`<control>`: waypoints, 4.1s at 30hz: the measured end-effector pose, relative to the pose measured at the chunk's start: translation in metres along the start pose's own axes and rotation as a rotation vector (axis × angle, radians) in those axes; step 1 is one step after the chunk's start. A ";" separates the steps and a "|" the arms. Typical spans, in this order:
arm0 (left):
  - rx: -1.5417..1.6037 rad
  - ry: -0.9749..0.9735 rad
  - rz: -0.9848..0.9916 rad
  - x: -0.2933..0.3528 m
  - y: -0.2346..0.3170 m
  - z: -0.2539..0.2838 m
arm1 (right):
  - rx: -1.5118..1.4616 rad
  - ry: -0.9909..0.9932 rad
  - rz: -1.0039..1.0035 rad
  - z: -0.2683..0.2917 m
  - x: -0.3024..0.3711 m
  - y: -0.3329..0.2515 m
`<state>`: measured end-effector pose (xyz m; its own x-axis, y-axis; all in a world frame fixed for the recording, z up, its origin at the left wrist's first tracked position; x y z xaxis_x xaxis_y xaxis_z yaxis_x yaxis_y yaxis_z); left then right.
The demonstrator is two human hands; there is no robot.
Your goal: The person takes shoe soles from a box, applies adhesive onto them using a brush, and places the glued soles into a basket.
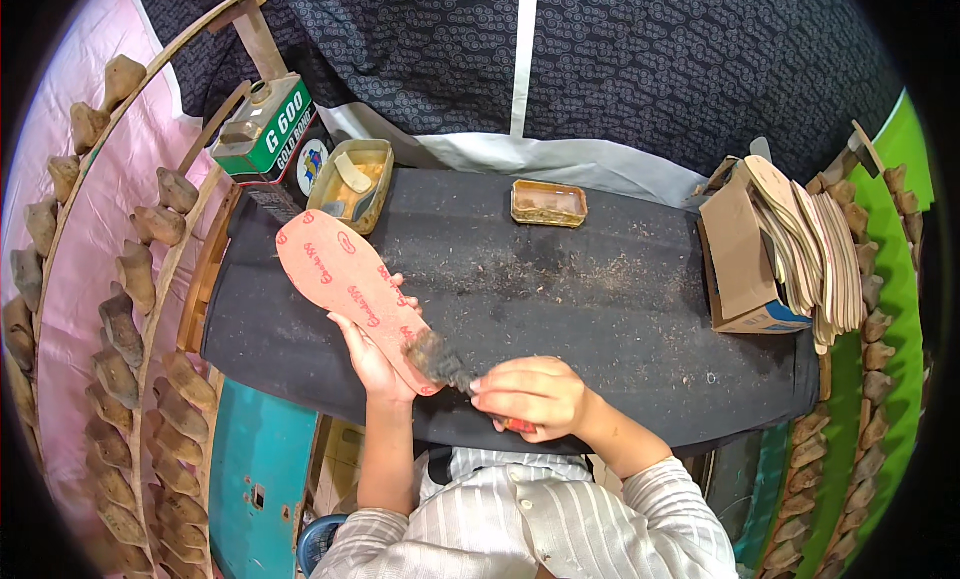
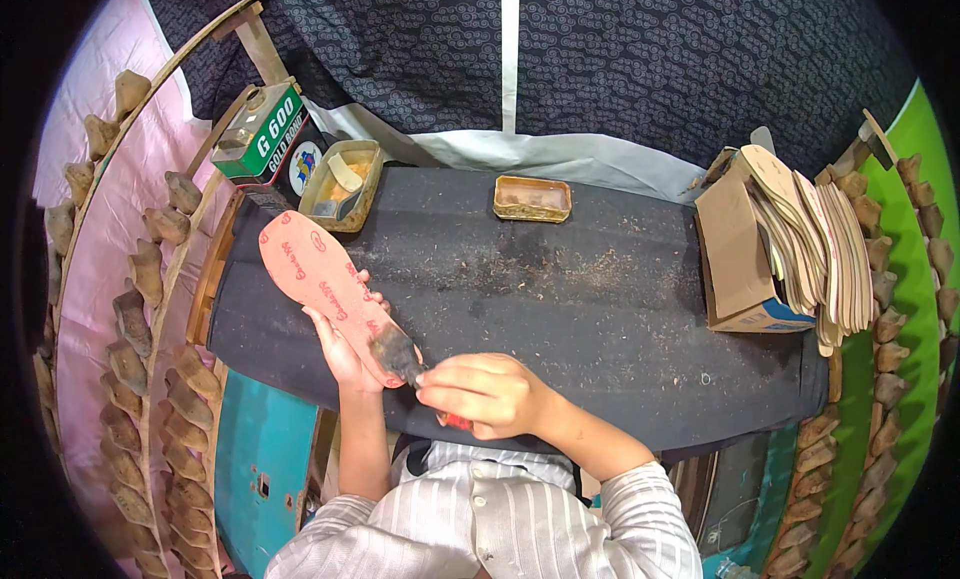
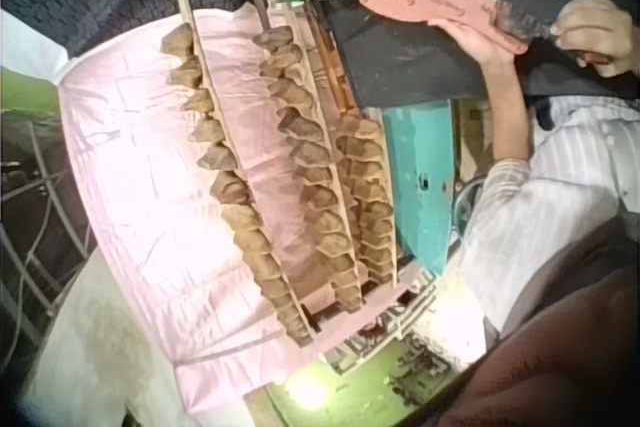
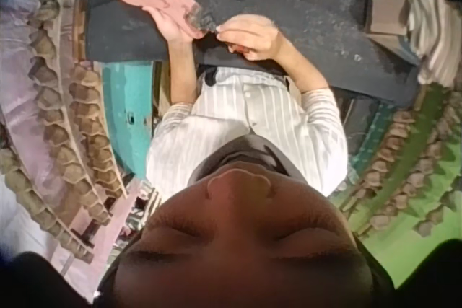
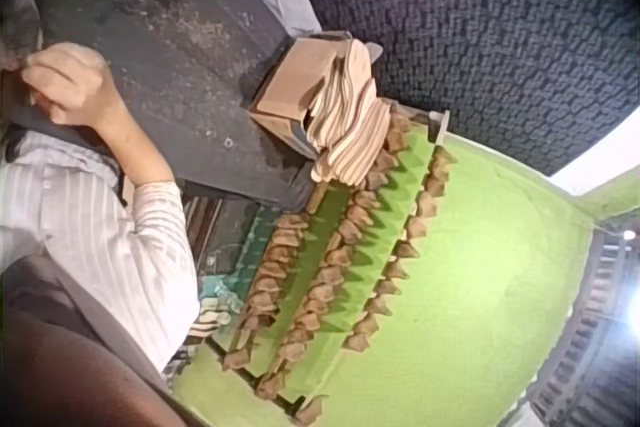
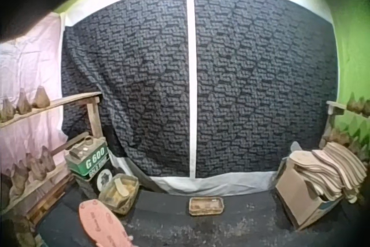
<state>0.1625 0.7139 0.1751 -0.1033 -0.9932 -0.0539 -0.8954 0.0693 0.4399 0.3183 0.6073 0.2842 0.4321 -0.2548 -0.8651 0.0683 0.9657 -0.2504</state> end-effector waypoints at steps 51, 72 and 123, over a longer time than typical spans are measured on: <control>-0.206 0.069 0.010 0.008 -0.008 -0.002 | -0.071 0.196 -0.262 0.019 0.015 0.022; -0.165 0.095 -0.109 0.000 0.004 0.003 | -0.045 0.028 -0.120 0.005 0.021 0.001; -0.070 0.146 -0.079 -0.002 0.000 0.016 | 0.053 0.129 -0.325 0.025 0.035 0.026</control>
<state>0.1559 0.7177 0.1609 0.0347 -0.9987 0.0377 -0.8653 -0.0111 0.5012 0.3575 0.6245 0.2579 0.2630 -0.5505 -0.7923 0.2321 0.8333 -0.5018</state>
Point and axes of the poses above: each hand's wrist, its own x-axis away from the middle knuckle, its own z-axis out of the back of the hand, y = z × x, the point moved 9 cm from there along -x, towards the middle knuckle, and after that the axes turned 8 degrees about z, right-handed, at the moved point
